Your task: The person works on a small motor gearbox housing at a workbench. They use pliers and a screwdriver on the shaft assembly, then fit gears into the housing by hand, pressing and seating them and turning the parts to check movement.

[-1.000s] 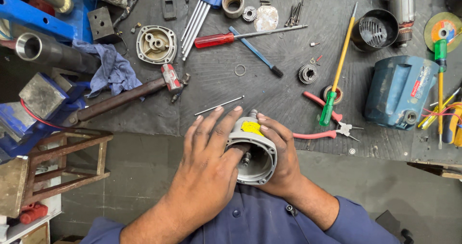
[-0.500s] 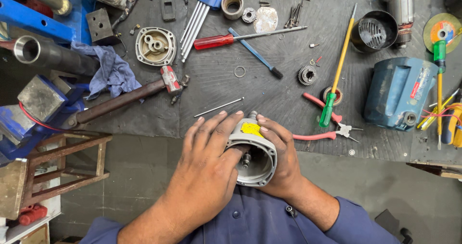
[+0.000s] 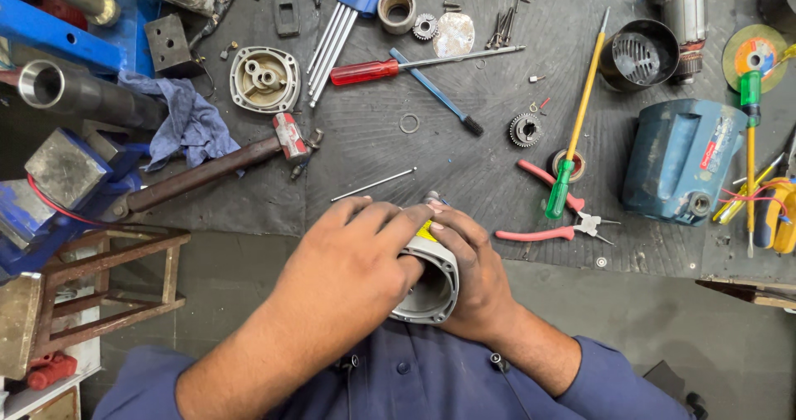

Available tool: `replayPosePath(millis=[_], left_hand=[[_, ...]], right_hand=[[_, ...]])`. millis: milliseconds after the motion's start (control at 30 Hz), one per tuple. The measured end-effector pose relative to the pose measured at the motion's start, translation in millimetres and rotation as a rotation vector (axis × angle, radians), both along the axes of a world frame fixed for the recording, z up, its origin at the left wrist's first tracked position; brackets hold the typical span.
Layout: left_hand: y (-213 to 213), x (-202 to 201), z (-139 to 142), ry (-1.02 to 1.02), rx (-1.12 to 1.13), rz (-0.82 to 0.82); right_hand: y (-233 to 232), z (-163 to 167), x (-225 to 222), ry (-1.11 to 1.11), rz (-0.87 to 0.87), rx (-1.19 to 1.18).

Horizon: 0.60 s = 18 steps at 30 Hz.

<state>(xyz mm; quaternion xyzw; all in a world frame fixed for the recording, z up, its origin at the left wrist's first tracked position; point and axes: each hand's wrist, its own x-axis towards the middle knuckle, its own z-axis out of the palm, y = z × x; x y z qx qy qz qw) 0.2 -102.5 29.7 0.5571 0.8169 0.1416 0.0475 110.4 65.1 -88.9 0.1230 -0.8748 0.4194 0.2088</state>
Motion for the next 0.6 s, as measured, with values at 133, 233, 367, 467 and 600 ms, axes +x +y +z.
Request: replayPosePath(millis=[133,233,367,467,600], left_hand=[[0.8,-5.9,-0.6,0.024,0.002,-0.046],[0.7,-9.6,-1.2,0.010,0.014,-0.082],[0.6,-12.2,-2.1,-0.006,0.062,-0.110],[0.4,-13.0,-3.7,0.018,0.090,-0.122],[0.4,-12.6,-6.5,0.044,0.123,-0.126]], right_hand=[[1.1,-0.5,1.4,-0.009,-0.009,0.005],[2.4,-1.2,1.3,0.001,-0.009,0.001],[2.9,-1.8,1.1,0.010,-0.012,0.003],[3.1,-1.9,1.0,0.013,-0.020,0.005],[3.1,-1.2,0.5,0.011,-0.024,-0.004]])
